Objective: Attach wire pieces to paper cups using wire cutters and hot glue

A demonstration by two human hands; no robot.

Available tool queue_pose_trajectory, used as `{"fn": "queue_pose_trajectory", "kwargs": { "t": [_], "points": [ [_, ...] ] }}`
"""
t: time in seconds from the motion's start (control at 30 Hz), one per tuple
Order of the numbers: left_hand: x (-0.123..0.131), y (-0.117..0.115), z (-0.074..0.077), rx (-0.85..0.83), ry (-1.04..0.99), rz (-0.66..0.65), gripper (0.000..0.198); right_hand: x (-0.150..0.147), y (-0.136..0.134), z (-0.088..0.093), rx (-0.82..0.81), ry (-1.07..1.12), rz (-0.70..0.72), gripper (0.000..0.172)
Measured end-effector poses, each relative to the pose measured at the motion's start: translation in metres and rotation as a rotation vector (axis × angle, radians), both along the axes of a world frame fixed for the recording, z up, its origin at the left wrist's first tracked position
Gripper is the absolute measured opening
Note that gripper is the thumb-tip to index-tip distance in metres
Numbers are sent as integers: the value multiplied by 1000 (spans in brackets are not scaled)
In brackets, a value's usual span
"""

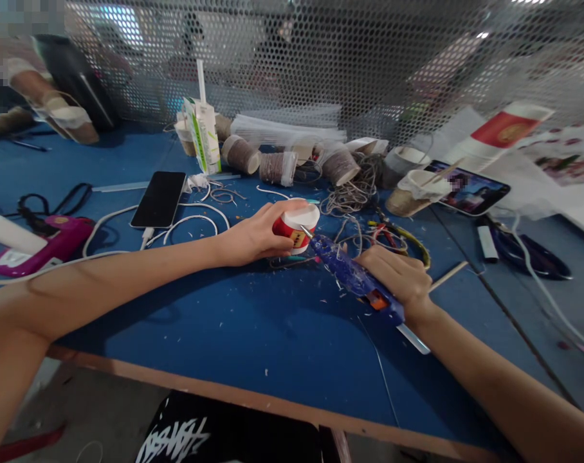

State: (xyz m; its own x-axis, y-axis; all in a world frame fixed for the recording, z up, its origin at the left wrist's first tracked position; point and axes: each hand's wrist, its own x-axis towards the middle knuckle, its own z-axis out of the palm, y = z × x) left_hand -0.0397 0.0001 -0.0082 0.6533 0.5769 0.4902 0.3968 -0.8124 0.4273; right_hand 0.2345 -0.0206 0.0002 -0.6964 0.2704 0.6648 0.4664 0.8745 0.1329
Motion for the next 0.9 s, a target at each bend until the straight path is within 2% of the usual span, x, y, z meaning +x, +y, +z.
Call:
{"fn": "queue_pose_trajectory", "kwargs": {
  "t": [0.13, 0.23, 0.4, 0.6, 0.77, 0.9],
  "points": [
    [0, 1, 0, 53, 18, -10, 15, 0, 0, 0, 15, -9, 4, 19],
    [0, 0, 1, 29, 10, -4, 15, 0, 0, 1, 8, -6, -12, 18],
    [1, -2, 3, -20, -3, 17, 29, 0, 0, 3, -2, -12, -6, 16],
    [0, -1, 4, -9, 3, 2, 21, -1, -2, 5, -18, 11, 23, 15],
    [1, -1, 5, -47, -26, -1, 33, 0, -2, 7, -21, 2, 19, 16],
    [1, -1, 4, -29, -10, -2, 24, 1, -1, 5, -6, 0, 14, 18]
  ]
}}
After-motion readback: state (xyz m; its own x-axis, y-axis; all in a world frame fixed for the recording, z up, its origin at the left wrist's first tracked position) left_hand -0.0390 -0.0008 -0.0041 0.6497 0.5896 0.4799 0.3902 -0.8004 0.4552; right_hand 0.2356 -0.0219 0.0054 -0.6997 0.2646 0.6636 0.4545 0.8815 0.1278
